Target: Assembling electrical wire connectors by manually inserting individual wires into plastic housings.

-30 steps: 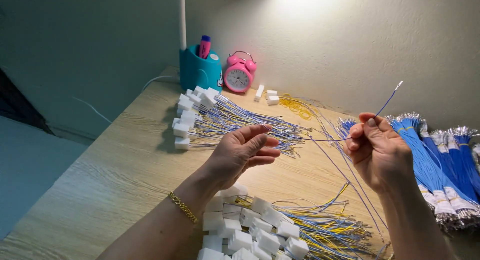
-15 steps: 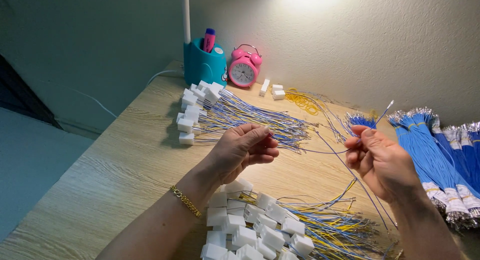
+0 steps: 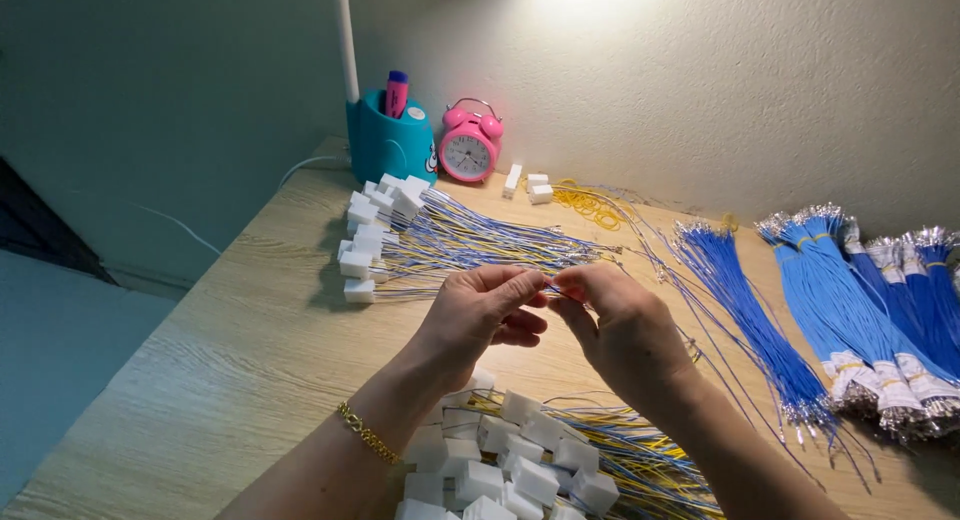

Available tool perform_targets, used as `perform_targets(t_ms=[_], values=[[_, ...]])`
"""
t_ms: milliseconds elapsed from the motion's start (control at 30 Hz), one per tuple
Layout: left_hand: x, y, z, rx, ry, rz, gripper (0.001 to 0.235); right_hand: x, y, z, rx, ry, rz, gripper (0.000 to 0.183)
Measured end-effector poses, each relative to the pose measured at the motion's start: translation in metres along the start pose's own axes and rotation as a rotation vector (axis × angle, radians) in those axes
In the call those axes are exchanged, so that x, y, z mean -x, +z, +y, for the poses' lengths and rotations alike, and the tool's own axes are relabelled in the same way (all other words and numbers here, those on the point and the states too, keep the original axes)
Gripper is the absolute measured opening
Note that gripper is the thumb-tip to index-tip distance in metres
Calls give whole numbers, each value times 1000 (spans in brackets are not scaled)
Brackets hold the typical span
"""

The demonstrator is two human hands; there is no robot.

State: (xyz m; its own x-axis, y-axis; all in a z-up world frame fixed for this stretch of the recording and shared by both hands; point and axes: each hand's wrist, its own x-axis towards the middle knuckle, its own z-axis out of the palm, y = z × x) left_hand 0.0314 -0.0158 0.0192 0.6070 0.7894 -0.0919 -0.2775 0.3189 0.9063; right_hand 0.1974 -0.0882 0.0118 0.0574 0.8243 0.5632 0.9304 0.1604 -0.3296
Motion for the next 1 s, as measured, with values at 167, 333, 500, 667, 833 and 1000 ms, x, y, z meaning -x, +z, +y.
perform_targets(t_ms=[167,333,500,667,833,1000], values=[[-14,-14,-6,-103,43,-4,29,-10,-10,-16,-225,13,38,13],[-3,-31,13,-359,88,-164,36,-7,-20,-17,-292,62,18,11],[14,-43,45,-766,7,-554,46,-1,-23,-8,-337,295,-56,8],[18,-33,54,-916,-21,-689,47,-2,-27,-9,-352,280,-104,13],[17,-22,39,-1109,74,-743,41,-8,-44,-9,-400,319,-177,15],[41,13,26,-1168,367,-825,37,-5,-71,-6,-397,264,-123,3]])
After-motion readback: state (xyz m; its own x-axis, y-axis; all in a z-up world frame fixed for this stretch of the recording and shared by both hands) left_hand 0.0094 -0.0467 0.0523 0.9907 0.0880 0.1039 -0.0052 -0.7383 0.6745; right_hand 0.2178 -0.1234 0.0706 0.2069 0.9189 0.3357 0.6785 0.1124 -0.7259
